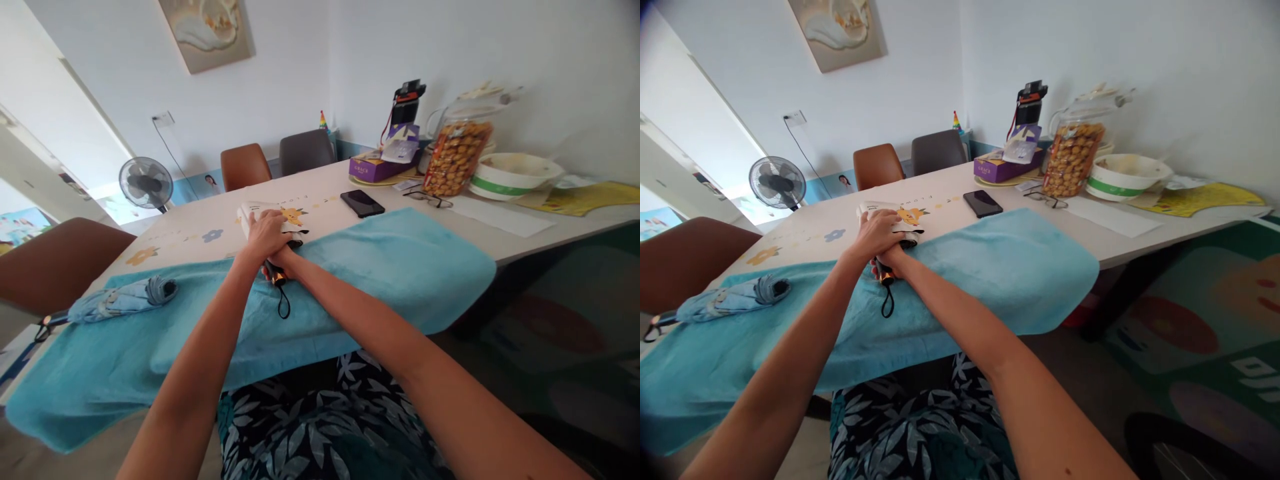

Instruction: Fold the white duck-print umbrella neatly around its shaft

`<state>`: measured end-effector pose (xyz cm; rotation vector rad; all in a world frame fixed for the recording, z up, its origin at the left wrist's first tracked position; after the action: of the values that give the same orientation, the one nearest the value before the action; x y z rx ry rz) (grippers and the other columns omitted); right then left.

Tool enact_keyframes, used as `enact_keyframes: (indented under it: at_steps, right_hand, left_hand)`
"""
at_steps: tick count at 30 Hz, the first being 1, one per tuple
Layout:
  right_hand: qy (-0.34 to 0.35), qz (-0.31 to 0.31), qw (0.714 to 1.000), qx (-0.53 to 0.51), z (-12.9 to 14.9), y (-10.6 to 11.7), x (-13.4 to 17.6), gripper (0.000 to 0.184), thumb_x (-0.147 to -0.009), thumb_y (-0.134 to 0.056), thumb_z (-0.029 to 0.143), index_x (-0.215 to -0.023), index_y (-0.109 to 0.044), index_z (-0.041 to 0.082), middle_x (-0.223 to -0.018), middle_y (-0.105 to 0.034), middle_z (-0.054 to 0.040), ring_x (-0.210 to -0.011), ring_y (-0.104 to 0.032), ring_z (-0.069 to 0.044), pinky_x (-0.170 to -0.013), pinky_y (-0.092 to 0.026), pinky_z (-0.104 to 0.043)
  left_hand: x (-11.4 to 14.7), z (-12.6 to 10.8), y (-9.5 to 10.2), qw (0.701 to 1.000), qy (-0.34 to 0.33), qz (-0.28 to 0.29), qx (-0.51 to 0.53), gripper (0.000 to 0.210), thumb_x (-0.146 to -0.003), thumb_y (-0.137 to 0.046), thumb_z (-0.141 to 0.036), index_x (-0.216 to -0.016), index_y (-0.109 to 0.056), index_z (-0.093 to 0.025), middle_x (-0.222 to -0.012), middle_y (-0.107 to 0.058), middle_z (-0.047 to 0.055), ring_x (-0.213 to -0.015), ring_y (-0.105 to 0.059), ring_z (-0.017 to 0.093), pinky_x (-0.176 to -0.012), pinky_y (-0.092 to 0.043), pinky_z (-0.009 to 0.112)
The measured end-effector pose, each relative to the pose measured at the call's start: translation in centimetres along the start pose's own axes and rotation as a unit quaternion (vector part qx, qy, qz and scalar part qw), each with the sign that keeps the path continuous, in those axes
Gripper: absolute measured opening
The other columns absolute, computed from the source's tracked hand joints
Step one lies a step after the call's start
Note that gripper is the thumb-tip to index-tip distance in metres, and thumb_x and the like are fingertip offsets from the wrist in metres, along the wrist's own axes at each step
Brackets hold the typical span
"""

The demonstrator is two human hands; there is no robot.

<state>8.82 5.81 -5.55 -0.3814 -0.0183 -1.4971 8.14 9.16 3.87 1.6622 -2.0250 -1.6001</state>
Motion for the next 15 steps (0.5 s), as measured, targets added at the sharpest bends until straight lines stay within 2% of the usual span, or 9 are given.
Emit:
enact_keyframes:
  at_steps: [2, 4, 6, 8, 10, 12, 15]
  right_hand:
    - [-0.016, 0.041, 0.999, 0.002, -0.4, -0.7, -0.2, 0.028, -0.098, -0.044, 0.021, -0.07, -0.047, 0.018, -0.04, -0.045, 0.0038, -0.031, -0.043, -0.011, -0.032, -0.038, -0.019]
    - [-0.027, 0.063, 0.998, 0.005, -0.8, -1.0, -0.5, 0.03, -0.1, -0.038, 0.022, -0.072, -0.045, 0.019, -0.039, -0.043, 0.0039, -0.03, -0.043, -0.011, -0.031, -0.037, -0.019]
    - [-0.026, 0.061, 0.998, 0.005, -0.8, -1.0, -0.8, 0.03, -0.1, -0.036, 0.022, -0.072, -0.044, 0.019, -0.039, -0.042, 0.0039, -0.031, -0.043, -0.012, -0.03, -0.037, -0.02]
    - [-0.024, 0.053, 0.998, 0.005, -0.8, -0.9, -1.1, 0.028, -0.099, -0.039, 0.023, -0.072, -0.044, 0.019, -0.039, -0.042, 0.0041, -0.03, -0.044, -0.012, -0.03, -0.039, -0.021]
    - [-0.02, 0.04, 0.999, 0.009, -0.7, -0.7, -1.2, 0.025, -0.096, -0.047, 0.022, -0.072, -0.044, 0.018, -0.04, -0.043, 0.0041, -0.031, -0.045, -0.013, -0.03, -0.04, -0.022]
    - [-0.015, 0.03, 0.999, 0.007, -0.5, -0.4, -1.3, 0.021, -0.091, -0.056, 0.021, -0.072, -0.046, 0.017, -0.042, -0.046, 0.004, -0.032, -0.046, -0.012, -0.03, -0.041, -0.022]
    - [-0.016, 0.028, 0.999, -0.016, -0.4, -0.2, -1.4, 0.018, -0.086, -0.062, 0.018, -0.074, -0.049, 0.016, -0.047, -0.048, 0.0044, -0.034, -0.048, -0.011, -0.032, -0.043, -0.022]
  left_hand:
    - [-0.2, -0.6, -0.2, 1.0, -0.016, 0.001, 0.001, 0.014, -0.062, -0.065, -0.007, -0.064, -0.064, -0.021, -0.097, -0.067, 0.008, -0.115, -0.05, 0.03, -0.114, -0.004, 0.051]
    - [-0.4, -0.7, -0.5, 1.0, -0.009, 0.001, 0.01, 0.014, -0.068, -0.061, -0.01, -0.06, -0.063, -0.021, -0.09, -0.067, 0.008, -0.109, -0.054, 0.029, -0.112, -0.013, 0.048]
    - [-0.4, -0.2, -0.4, 0.999, 0.033, -0.017, 0.033, 0.014, -0.072, -0.061, -0.015, -0.059, -0.064, -0.021, -0.085, -0.068, 0.007, -0.102, -0.058, 0.027, -0.107, -0.026, 0.042]
    - [-0.2, 0.8, 0.5, 0.994, 0.086, -0.059, 0.041, 0.012, -0.075, -0.061, -0.021, -0.065, -0.066, -0.021, -0.086, -0.068, 0.006, -0.097, -0.06, 0.026, -0.098, -0.035, 0.037]
    - [0.4, 1.6, 2.2, 0.984, 0.121, -0.127, 0.024, 0.012, -0.08, -0.057, -0.024, -0.074, -0.067, -0.021, -0.09, -0.068, 0.006, -0.095, -0.06, 0.023, -0.093, -0.039, 0.034]
    - [1.4, 2.6, 4.4, 0.965, 0.141, -0.219, 0.023, 0.015, -0.086, -0.05, -0.025, -0.081, -0.064, -0.02, -0.092, -0.067, 0.005, -0.091, -0.059, 0.02, -0.089, -0.041, 0.032]
    - [4.3, 5.5, 7.3, 0.898, 0.198, -0.385, 0.082, 0.015, -0.089, -0.044, -0.023, -0.08, -0.056, -0.019, -0.082, -0.06, 0.003, -0.083, -0.057, 0.015, -0.083, -0.043, 0.029]
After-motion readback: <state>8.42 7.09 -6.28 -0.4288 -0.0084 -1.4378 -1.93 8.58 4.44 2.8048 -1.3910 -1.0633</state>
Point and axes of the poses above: each hand's wrist, its own x-axis away from the middle knuckle, its own y-axis out of the back of the hand, z = x × y, the point moved 9 cm from there along -x, towards the middle knuckle
